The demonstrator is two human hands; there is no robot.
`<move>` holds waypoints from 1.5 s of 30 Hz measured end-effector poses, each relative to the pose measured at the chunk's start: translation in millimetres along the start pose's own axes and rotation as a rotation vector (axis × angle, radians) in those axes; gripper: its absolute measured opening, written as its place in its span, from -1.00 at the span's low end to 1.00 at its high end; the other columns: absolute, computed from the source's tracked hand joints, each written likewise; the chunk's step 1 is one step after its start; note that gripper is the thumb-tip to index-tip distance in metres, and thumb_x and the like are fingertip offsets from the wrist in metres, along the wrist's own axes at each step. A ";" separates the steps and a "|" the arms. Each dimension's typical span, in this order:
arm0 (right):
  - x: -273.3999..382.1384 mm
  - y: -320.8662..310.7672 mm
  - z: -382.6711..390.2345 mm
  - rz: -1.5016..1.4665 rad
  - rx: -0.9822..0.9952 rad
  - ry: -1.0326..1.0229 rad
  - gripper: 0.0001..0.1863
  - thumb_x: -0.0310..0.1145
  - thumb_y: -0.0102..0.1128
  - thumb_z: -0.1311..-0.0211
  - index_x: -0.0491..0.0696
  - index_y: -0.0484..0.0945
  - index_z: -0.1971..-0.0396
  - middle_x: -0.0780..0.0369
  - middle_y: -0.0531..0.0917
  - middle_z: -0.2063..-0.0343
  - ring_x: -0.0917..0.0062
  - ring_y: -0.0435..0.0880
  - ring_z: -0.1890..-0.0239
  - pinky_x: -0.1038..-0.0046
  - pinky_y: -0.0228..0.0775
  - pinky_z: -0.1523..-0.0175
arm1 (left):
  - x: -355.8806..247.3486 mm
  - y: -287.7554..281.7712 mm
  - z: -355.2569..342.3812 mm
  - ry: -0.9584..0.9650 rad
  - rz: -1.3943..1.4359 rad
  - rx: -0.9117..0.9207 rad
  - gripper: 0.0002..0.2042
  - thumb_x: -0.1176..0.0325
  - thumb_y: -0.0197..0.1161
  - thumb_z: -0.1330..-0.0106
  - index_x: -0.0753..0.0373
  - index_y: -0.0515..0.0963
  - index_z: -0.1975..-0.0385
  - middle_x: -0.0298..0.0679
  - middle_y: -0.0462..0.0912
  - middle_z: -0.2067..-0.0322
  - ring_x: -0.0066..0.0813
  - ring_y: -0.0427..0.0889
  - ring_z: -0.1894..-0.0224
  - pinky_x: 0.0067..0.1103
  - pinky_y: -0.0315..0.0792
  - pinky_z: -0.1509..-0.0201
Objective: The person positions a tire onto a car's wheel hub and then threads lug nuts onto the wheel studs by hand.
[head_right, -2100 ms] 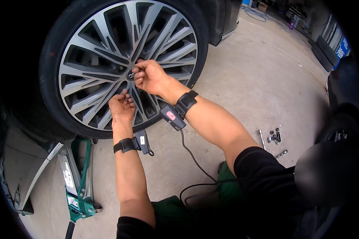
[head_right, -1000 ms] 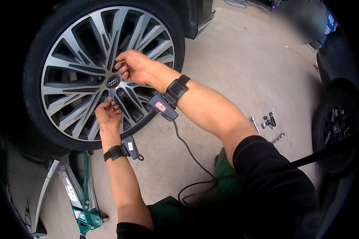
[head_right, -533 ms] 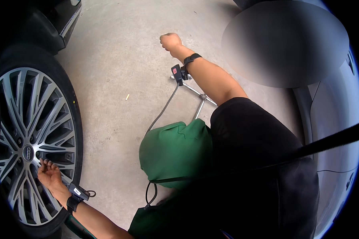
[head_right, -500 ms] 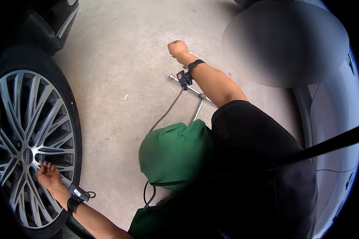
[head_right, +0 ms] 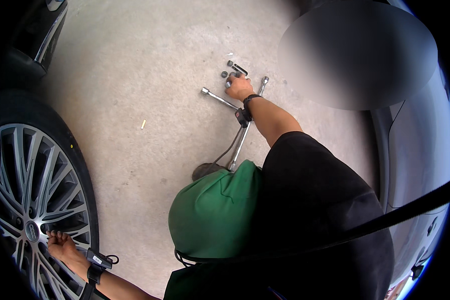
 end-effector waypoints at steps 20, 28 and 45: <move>-69.4 -7.2 -23.9 -0.199 -0.147 0.059 -0.59 -0.32 0.25 -0.04 0.02 0.62 0.03 -0.04 0.71 0.13 0.11 0.68 0.00 0.21 0.53 -0.08 | -0.9 -10.7 -11.1 -0.032 0.013 0.055 -0.70 0.56 -0.04 -0.27 0.25 0.51 0.04 -0.29 0.52 0.42 -0.45 0.37 0.47 -0.58 0.23 0.46; -64.3 -1.5 5.3 -0.208 -0.046 0.041 -0.55 -0.28 0.30 -0.14 -0.06 0.58 -0.05 -0.01 0.71 0.20 0.11 0.72 0.06 0.26 0.58 -0.08 | 2.4 -11.8 -14.7 -0.046 0.047 0.034 -0.74 0.56 -0.02 -0.27 0.23 0.57 0.13 -0.33 0.54 0.43 -0.48 0.38 0.47 -0.60 0.23 0.46; 451.3 -135.9 341.0 -0.782 1.218 -1.046 -0.67 -0.16 0.19 -0.47 -0.14 0.60 0.06 0.27 0.64 0.28 0.66 0.57 0.28 0.58 0.49 0.22 | -1.6 144.4 149.5 0.114 -0.395 0.609 -0.44 -0.06 0.20 -0.45 0.30 0.53 -0.20 -0.19 0.61 0.00 -0.50 0.62 0.15 -0.59 0.43 0.11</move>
Point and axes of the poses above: each hand's wrist, its own z-axis away from the middle knuckle, its own y-axis out of the palm, x = y × z, the point moved 7 cm from there along -z, towards the middle knuckle
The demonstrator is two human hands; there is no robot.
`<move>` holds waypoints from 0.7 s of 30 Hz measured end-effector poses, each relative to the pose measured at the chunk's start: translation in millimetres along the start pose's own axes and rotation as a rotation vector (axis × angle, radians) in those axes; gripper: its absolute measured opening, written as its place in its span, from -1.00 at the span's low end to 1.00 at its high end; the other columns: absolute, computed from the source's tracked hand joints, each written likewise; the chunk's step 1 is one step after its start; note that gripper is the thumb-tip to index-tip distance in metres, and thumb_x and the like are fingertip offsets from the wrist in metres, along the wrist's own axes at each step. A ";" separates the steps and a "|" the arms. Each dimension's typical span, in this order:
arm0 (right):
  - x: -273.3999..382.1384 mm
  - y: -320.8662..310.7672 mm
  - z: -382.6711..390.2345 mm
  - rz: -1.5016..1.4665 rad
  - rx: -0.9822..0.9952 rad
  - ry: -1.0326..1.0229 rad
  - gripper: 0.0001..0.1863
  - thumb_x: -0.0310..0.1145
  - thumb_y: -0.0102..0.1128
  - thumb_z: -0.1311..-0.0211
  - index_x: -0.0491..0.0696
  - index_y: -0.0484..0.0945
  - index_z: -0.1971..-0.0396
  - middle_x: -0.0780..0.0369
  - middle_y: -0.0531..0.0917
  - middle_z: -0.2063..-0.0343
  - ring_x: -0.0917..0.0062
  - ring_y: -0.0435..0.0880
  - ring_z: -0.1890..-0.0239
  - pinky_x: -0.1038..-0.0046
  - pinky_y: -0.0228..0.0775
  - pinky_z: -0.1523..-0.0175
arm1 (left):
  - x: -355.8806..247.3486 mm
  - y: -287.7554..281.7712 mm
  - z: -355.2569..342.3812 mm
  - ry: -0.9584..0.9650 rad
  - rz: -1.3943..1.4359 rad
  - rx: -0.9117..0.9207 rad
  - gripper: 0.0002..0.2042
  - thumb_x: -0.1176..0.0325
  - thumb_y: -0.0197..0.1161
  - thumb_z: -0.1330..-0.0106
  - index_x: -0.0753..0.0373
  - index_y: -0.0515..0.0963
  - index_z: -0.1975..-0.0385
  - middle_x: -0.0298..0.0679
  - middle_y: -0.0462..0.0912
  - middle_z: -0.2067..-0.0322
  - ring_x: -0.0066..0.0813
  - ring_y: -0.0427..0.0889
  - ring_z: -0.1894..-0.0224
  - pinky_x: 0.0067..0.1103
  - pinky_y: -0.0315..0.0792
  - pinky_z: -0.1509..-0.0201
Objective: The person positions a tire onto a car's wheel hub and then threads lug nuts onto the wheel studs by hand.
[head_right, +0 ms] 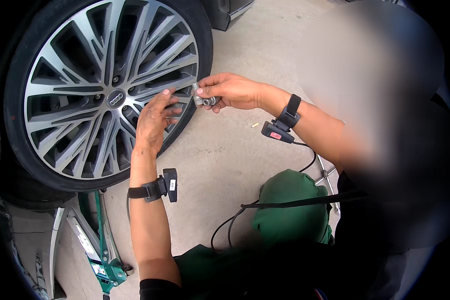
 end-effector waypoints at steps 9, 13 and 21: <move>46.1 115.2 -71.8 -0.143 0.150 0.021 -0.73 -0.31 0.06 -0.52 -0.21 0.56 0.04 0.18 0.64 0.16 0.54 0.69 0.18 0.54 0.65 0.02 | -29.0 -65.2 33.6 0.118 0.231 -0.093 -0.63 0.10 0.20 -0.49 0.20 0.61 -0.12 -0.37 0.66 0.23 -0.60 0.58 0.29 -0.61 0.43 0.19; 48.1 140.4 -82.7 -0.226 0.148 0.023 -0.75 -0.35 0.08 -0.50 -0.24 0.57 0.09 0.17 0.65 0.16 0.51 0.71 0.20 0.52 0.66 -0.01 | -22.0 -90.3 36.3 0.092 0.393 -0.106 -0.67 0.17 0.22 -0.48 0.24 0.61 -0.09 -0.35 0.66 0.21 -0.61 0.56 0.29 -0.62 0.42 0.16; 59.5 161.1 -110.5 0.257 -0.082 -0.095 -0.72 -0.28 0.47 -0.19 -0.21 0.67 0.31 0.28 0.62 0.47 0.68 0.51 0.46 0.61 0.30 0.37 | -1.2 -138.6 35.2 0.109 0.737 -0.370 -0.79 0.22 0.24 -0.48 0.19 0.63 0.07 -0.35 0.63 0.27 -0.53 0.51 0.25 -0.61 0.35 0.14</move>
Point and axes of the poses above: each hand's wrist, its own z-axis away from the middle knuckle, its own y-axis out of the palm, x = y × z, the point moved 7 cm from there along -z, towards the middle knuckle
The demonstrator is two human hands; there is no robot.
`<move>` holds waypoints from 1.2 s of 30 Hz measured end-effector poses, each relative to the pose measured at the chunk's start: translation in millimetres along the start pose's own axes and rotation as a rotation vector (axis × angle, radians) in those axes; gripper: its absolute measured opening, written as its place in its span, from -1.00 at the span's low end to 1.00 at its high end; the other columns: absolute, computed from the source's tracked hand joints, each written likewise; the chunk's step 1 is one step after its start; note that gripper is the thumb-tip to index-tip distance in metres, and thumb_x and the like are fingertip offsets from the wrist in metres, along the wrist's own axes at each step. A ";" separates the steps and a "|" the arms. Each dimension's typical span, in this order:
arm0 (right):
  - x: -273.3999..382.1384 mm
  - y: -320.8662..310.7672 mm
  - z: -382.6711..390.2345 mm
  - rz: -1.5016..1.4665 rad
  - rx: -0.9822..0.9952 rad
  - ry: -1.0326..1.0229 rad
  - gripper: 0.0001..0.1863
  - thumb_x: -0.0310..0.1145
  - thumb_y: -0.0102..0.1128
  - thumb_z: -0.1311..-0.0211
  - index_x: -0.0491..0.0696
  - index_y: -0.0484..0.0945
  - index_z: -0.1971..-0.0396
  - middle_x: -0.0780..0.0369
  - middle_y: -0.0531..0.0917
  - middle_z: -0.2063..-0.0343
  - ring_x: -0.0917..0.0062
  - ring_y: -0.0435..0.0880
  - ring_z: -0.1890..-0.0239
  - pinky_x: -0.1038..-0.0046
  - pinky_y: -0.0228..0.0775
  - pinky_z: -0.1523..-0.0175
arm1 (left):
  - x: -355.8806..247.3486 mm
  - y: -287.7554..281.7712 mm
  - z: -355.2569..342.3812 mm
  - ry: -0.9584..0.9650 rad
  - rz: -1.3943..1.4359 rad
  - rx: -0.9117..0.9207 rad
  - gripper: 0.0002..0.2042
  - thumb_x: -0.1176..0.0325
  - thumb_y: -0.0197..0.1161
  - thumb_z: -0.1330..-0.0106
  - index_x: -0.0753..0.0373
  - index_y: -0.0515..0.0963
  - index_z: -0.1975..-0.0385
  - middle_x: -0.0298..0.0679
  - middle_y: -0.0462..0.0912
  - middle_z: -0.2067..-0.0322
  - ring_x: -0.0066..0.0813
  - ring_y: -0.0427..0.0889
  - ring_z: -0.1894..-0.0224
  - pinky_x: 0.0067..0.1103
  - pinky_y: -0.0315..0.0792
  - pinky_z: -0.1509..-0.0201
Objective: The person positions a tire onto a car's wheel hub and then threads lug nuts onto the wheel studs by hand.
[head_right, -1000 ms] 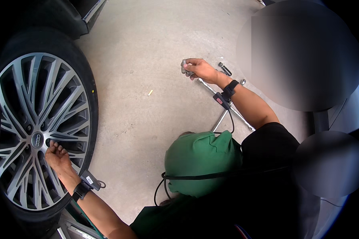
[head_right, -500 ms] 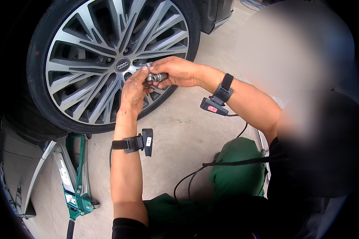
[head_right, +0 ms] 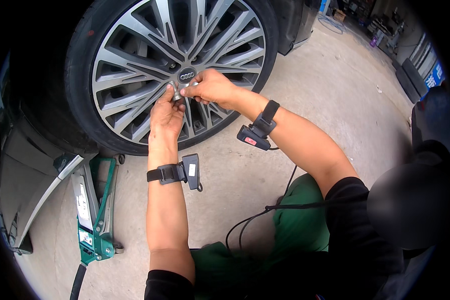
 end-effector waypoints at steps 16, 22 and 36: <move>27.0 34.9 4.4 0.560 -0.175 -0.364 -0.56 -0.30 0.52 -0.11 -0.30 0.57 0.17 -0.02 0.74 0.24 0.30 0.76 0.13 0.32 0.56 0.02 | -16.3 1.0 -4.6 0.086 0.153 0.112 -0.68 0.20 0.07 -0.57 0.36 0.46 -0.05 -0.09 0.65 0.00 -0.30 0.63 -0.03 -0.44 0.51 -0.14; -11.4 43.3 -16.8 -0.172 0.099 -0.108 -0.66 -0.25 0.42 -0.29 -0.27 0.62 0.22 0.22 0.68 0.40 0.67 0.51 0.43 0.59 0.37 0.36 | -25.2 -5.2 2.2 0.161 0.012 0.006 -0.63 0.25 -0.05 -0.61 0.46 0.36 -0.16 0.04 0.59 -0.14 -0.30 0.62 -0.05 -0.48 0.50 -0.12; -60.3 60.3 -13.4 0.070 -0.336 -0.283 -0.55 -0.23 0.29 -0.34 -0.32 0.42 0.07 -0.17 0.69 0.21 -0.03 0.70 0.07 0.15 0.54 0.02 | 7.3 -40.9 -14.0 0.102 -0.041 -0.162 -0.67 0.29 -0.13 -0.64 0.42 0.27 -0.18 0.08 0.54 -0.16 -0.29 0.61 -0.08 -0.50 0.60 -0.09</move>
Point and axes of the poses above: each hand's wrist, its own z-axis away from the middle knuckle, its own y-axis out of the palm, x = y × z, the point moved 7 cm from there along -z, towards the middle knuckle
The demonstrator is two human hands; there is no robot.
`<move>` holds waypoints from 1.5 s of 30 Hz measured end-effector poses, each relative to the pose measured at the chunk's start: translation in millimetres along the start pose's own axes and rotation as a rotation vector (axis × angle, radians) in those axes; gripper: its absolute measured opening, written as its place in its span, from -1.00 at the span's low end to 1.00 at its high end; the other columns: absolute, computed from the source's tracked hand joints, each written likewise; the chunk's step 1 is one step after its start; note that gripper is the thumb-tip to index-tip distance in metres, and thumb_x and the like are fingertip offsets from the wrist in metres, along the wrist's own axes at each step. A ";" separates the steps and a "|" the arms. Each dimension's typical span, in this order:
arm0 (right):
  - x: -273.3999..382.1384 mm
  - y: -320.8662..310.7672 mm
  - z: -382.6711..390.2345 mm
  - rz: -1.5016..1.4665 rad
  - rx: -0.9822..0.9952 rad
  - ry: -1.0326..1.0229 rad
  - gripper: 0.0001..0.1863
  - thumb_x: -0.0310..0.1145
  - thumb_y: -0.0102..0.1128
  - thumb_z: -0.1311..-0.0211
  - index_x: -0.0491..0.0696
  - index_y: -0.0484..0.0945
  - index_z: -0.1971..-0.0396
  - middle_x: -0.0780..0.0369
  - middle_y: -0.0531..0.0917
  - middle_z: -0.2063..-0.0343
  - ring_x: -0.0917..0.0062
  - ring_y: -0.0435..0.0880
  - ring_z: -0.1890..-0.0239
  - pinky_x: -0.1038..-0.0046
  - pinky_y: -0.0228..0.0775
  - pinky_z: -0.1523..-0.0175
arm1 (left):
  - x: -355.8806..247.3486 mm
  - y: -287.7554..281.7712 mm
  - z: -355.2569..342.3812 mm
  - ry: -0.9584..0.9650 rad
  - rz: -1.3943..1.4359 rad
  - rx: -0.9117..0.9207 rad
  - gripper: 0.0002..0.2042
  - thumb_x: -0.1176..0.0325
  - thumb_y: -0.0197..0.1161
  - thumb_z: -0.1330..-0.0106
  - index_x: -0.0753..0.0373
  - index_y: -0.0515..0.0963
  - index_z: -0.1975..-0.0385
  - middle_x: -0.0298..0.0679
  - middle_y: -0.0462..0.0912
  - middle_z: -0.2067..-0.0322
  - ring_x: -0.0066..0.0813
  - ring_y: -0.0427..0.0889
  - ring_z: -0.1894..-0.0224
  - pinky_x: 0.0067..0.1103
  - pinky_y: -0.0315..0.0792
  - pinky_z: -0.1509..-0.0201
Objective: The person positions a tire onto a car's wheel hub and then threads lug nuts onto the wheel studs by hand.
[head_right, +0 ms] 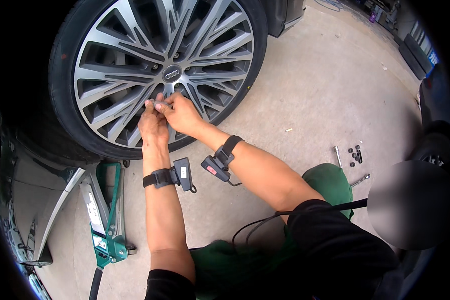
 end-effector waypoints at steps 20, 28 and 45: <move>-26.3 -13.3 -9.6 -0.438 0.048 0.259 -0.65 -0.16 0.13 -0.51 -0.22 0.48 0.21 0.23 0.60 0.44 0.64 0.52 0.49 0.55 0.38 0.45 | 9.4 19.7 -2.4 0.106 -0.172 0.132 -0.67 0.26 -0.01 -0.60 0.41 0.41 -0.14 -0.07 0.60 -0.09 -0.35 0.56 -0.01 -0.46 0.45 -0.12; -25.2 -15.6 -8.1 -0.162 -0.118 0.117 -0.57 -0.14 0.33 -0.34 -0.26 0.48 0.24 0.02 0.70 0.41 0.33 0.72 0.36 0.34 0.52 0.24 | 18.6 13.0 -9.9 -0.024 -0.055 0.164 -0.64 0.24 -0.04 -0.62 0.42 0.40 -0.17 -0.04 0.59 -0.10 -0.29 0.57 -0.14 -0.43 0.42 -0.29; -3.4 0.6 -32.6 0.071 -0.266 -0.012 -0.58 -0.43 0.27 -0.27 -0.47 0.32 0.14 -0.25 0.66 0.38 -0.13 0.71 0.23 0.11 0.60 0.14 | -10.6 -22.1 2.2 -0.024 -0.296 -0.175 -0.72 0.31 -0.06 -0.45 0.38 0.42 0.04 -0.11 0.60 0.07 -0.29 0.61 0.06 -0.39 0.47 -0.05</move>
Point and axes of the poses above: each hand's wrist, its own z-axis away from the middle knuckle, its own y-axis out of the palm, x = y × z, the point moved 7 cm from there along -z, towards the middle knuckle
